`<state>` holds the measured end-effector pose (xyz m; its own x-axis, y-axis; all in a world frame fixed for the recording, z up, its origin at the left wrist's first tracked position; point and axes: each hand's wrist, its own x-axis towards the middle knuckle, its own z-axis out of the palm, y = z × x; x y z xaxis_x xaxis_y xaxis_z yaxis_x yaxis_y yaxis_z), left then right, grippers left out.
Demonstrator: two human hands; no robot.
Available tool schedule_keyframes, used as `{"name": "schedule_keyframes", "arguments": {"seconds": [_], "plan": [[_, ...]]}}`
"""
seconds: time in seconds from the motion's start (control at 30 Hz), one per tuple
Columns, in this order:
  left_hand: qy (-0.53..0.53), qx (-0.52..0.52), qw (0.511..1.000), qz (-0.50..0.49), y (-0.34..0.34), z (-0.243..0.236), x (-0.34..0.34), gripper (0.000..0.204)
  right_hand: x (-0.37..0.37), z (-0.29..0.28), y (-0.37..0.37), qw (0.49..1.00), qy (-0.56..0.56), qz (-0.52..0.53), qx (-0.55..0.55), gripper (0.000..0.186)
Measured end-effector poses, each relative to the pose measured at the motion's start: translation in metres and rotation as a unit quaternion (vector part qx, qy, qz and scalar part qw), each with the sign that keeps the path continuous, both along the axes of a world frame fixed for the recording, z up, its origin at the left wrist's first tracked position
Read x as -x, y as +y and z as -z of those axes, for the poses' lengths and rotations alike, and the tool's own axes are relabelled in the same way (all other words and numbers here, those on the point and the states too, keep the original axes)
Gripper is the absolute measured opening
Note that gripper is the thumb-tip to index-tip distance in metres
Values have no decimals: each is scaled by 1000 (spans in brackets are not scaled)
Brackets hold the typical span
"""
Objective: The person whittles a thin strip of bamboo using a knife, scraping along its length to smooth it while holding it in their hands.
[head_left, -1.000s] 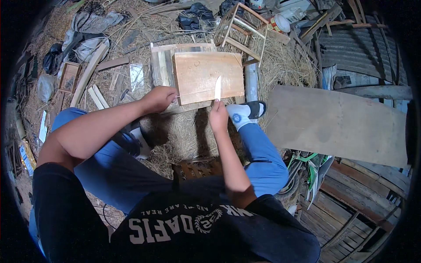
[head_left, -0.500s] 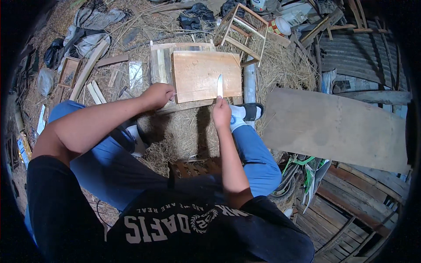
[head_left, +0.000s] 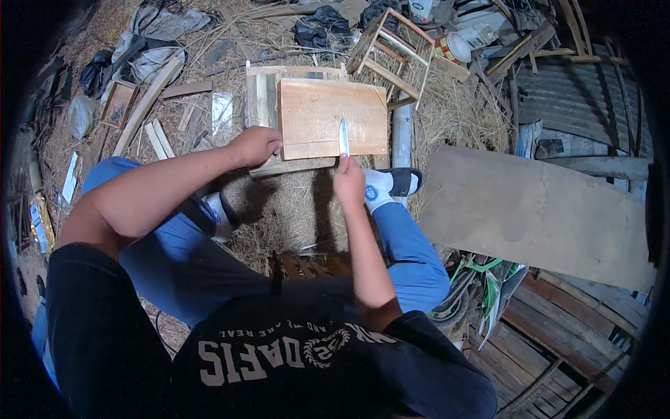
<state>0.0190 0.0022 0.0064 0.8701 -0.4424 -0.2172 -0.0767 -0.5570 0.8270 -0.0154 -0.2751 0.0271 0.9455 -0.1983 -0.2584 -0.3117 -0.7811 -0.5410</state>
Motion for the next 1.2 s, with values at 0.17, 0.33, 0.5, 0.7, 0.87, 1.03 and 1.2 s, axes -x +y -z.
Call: {"name": "schedule_keyframes", "arguments": {"seconds": [0.17,0.33,0.5,0.7,0.87,1.03,1.2], "plan": [[0,-6,1000,9,1,6,-2,23,9,6,27,999,-25,21,-5,40],[26,-24,999,23,1,3,-4,24,-1,2,-2,998,-57,10,-29,41],[24,-10,999,32,2,7,-5,26,11,12,20,998,-38,46,-5,42],[30,-16,999,30,2,6,-4,27,1,6,13,998,20,46,-42,42],[39,-24,999,30,1,3,-5,26,24,1,43,999,8,3,33,41],[24,-17,999,36,4,9,-5,26,10,8,17,996,-39,74,6,45],[35,-9,998,44,6,11,-5,26,23,-1,35,999,-25,20,16,43]]}}
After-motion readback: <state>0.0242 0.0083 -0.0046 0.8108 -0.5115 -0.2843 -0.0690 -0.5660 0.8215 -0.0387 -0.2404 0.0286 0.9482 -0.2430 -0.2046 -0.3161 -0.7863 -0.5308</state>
